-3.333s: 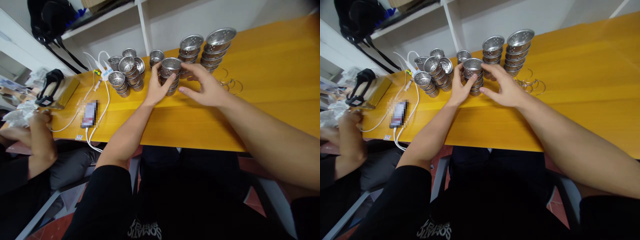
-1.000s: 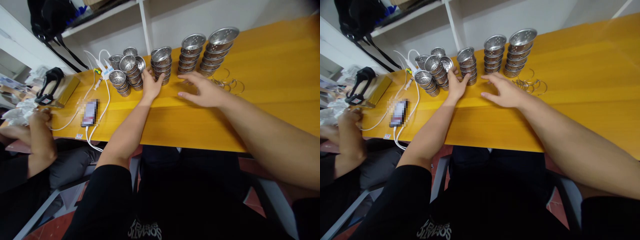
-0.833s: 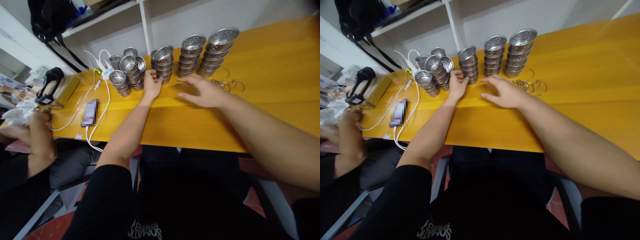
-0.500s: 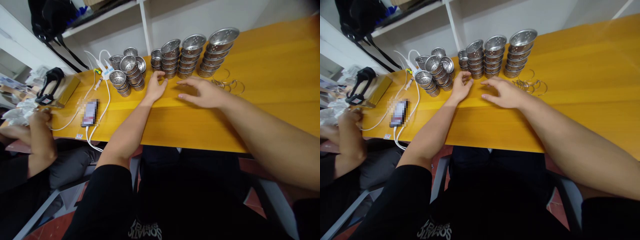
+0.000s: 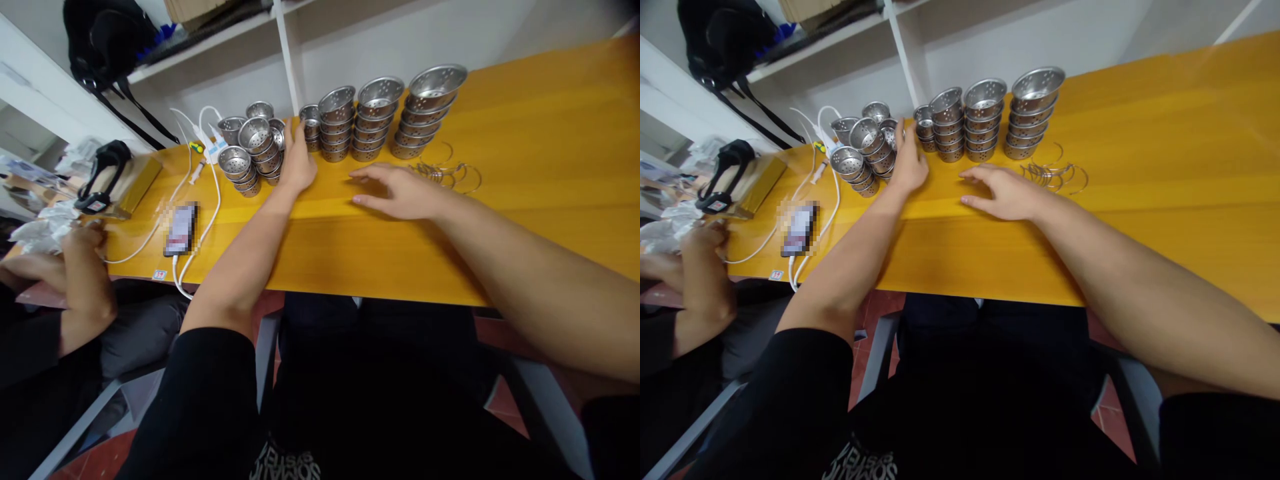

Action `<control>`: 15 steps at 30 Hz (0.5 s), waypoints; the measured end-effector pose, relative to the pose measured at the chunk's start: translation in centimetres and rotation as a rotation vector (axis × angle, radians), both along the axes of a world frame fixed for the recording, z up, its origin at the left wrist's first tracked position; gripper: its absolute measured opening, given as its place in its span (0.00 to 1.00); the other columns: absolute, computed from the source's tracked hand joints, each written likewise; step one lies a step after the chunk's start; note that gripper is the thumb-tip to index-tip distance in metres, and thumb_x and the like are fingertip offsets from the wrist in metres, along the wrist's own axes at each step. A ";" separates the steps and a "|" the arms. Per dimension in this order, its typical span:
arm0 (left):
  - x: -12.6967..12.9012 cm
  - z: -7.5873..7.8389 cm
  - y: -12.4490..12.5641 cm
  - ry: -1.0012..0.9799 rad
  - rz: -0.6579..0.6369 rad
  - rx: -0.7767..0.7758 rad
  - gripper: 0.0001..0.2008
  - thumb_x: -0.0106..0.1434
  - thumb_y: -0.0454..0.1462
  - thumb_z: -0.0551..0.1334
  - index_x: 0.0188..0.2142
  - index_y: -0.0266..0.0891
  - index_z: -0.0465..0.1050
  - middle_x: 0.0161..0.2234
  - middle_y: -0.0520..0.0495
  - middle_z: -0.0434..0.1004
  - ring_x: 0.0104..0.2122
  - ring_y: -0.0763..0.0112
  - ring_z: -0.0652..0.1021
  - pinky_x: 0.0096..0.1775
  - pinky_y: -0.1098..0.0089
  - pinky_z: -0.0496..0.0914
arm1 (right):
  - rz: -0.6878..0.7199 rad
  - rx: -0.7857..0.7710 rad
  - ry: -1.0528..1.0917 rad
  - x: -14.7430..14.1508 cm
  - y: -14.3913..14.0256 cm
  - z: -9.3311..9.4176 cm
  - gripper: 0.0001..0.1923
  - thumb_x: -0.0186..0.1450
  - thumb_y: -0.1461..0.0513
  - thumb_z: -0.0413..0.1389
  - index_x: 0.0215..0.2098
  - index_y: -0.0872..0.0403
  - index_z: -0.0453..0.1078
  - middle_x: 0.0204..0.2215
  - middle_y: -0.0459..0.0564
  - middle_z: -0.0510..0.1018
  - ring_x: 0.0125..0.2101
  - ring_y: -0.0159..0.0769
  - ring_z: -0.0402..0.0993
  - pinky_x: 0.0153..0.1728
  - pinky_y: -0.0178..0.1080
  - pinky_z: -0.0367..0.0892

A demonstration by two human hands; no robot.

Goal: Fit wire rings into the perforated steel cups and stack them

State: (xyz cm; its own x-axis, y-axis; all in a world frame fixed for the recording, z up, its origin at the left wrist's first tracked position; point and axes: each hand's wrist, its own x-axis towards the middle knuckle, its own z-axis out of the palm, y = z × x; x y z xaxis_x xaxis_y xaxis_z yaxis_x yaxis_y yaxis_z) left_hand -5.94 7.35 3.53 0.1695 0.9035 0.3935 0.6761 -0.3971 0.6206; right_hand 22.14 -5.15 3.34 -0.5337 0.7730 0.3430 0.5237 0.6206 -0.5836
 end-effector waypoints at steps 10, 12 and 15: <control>2.4 4.0 0.2 0.445 0.076 -0.167 0.33 0.73 0.22 0.54 0.74 0.38 0.60 0.78 0.39 0.60 0.70 0.52 0.73 0.77 0.44 0.64 | -0.013 -0.008 -0.021 0.2 -0.3 0.4 0.32 0.75 0.43 0.60 0.72 0.45 0.73 0.65 0.55 0.80 0.61 0.59 0.81 0.67 0.66 0.73; 2.7 4.1 -0.5 0.525 0.125 -0.163 0.29 0.75 0.24 0.52 0.73 0.35 0.60 0.78 0.37 0.58 0.66 0.51 0.76 0.72 0.42 0.68 | -0.011 -0.018 -0.020 0.2 -0.3 0.3 0.31 0.75 0.43 0.60 0.71 0.44 0.73 0.65 0.54 0.80 0.61 0.58 0.81 0.67 0.65 0.73; 2.8 4.5 -1.4 0.560 0.162 -0.156 0.26 0.79 0.28 0.49 0.72 0.37 0.63 0.77 0.38 0.60 0.65 0.51 0.78 0.70 0.46 0.71 | -0.011 -0.019 -0.012 0.3 -0.2 0.2 0.31 0.74 0.42 0.61 0.71 0.44 0.74 0.64 0.54 0.81 0.61 0.58 0.81 0.68 0.65 0.73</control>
State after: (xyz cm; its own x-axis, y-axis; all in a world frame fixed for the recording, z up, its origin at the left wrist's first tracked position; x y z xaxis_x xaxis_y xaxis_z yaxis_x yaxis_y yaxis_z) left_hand -3.15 6.00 8.00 0.1677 0.9752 0.1445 0.9614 -0.1942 0.1951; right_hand 22.41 -5.34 3.52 -0.5291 0.7852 0.3216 0.5376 0.6034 -0.5889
